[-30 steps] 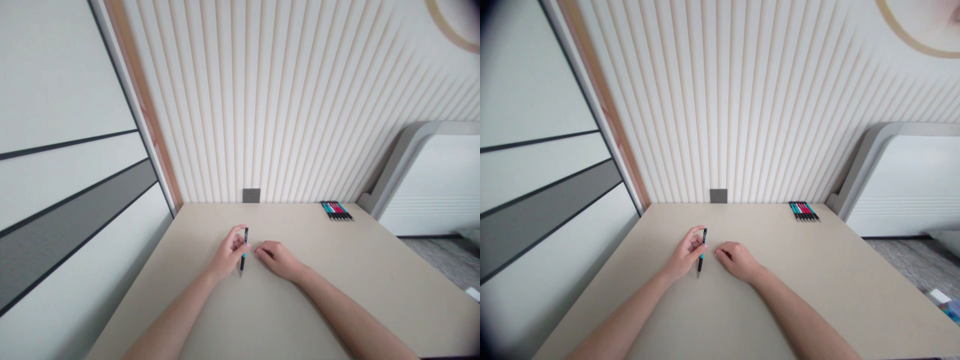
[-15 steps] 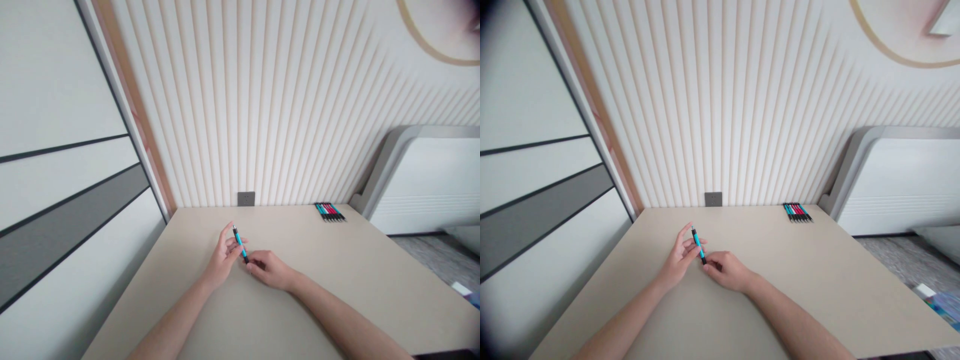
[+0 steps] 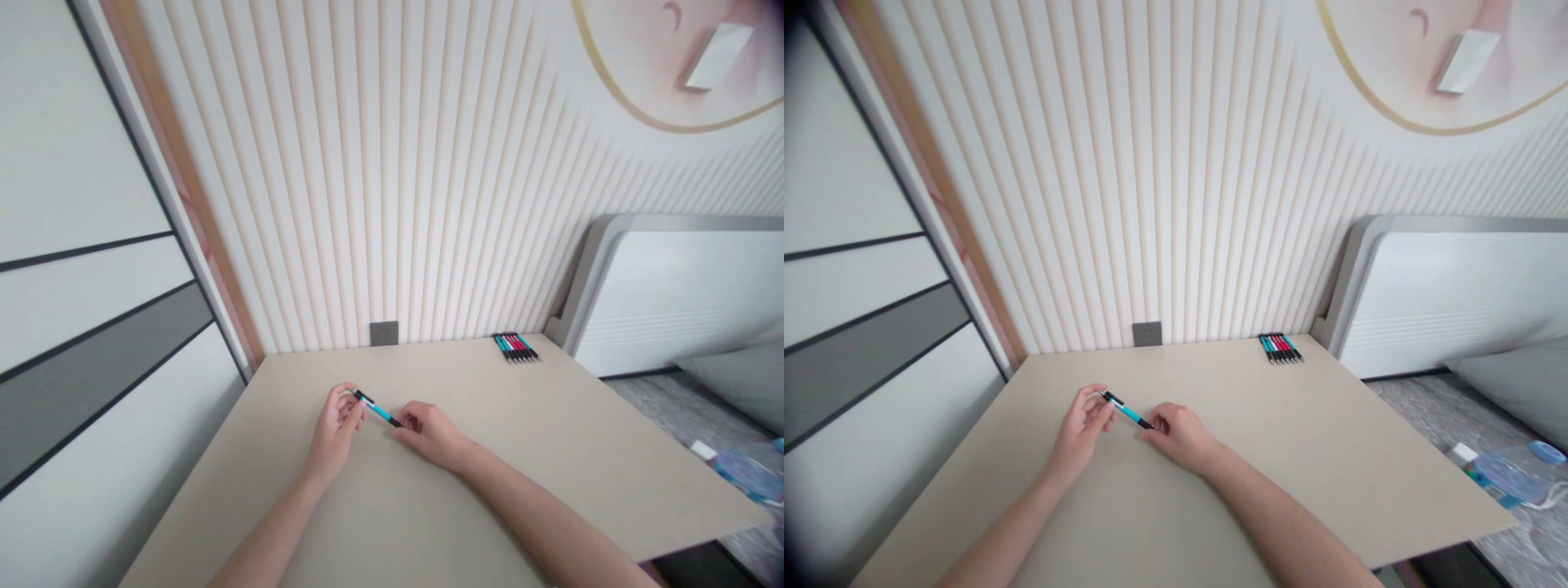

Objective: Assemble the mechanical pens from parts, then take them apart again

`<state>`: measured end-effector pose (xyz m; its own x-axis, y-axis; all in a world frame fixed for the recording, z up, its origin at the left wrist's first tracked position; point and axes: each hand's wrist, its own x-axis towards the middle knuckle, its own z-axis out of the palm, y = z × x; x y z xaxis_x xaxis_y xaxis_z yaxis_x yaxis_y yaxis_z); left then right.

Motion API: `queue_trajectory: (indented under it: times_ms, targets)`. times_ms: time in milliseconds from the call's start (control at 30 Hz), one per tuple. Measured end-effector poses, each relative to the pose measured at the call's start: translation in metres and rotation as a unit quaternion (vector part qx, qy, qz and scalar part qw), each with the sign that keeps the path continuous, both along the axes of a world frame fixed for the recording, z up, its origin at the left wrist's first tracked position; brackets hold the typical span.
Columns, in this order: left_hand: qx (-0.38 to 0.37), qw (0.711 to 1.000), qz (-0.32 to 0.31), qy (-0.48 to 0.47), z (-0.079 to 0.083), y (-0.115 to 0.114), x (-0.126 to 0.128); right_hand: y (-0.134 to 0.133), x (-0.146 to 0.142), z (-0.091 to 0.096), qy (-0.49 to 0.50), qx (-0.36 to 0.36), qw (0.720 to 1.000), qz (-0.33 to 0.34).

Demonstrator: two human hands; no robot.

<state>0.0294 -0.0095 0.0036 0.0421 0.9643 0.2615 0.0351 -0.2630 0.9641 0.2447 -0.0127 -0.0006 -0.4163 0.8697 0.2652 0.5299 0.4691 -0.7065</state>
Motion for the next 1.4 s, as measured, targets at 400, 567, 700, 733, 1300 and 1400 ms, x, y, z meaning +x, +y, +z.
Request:
queue_trajectory:
  times_ms: [400,567,700,733,1300,1400]
  targets:
    - [0.008,1.000,-0.015,-0.011,0.000,0.000,0.000,0.000,0.003,0.004,-0.018,0.054,0.998,0.029]
    - [-0.024,1.000,-0.015,0.003,0.002,-0.002,0.001,0.005,0.002,-0.003,-0.006,0.058,0.998,-0.018]
    - [-0.027,0.999,-0.029,0.012,0.002,-0.004,0.003,0.007,0.003,-0.005,0.000,0.065,0.998,-0.026]
    - [-0.028,0.999,-0.031,0.012,0.001,-0.004,0.003,0.007,0.003,-0.004,-0.001,0.065,0.998,-0.023]
    - [-0.012,1.000,-0.025,0.010,0.009,-0.004,0.003,0.003,0.004,0.002,-0.024,0.084,0.996,-0.002]
    - [-0.014,1.000,-0.020,0.009,0.011,-0.005,0.003,0.002,0.004,0.003,-0.032,0.092,0.995,0.004]
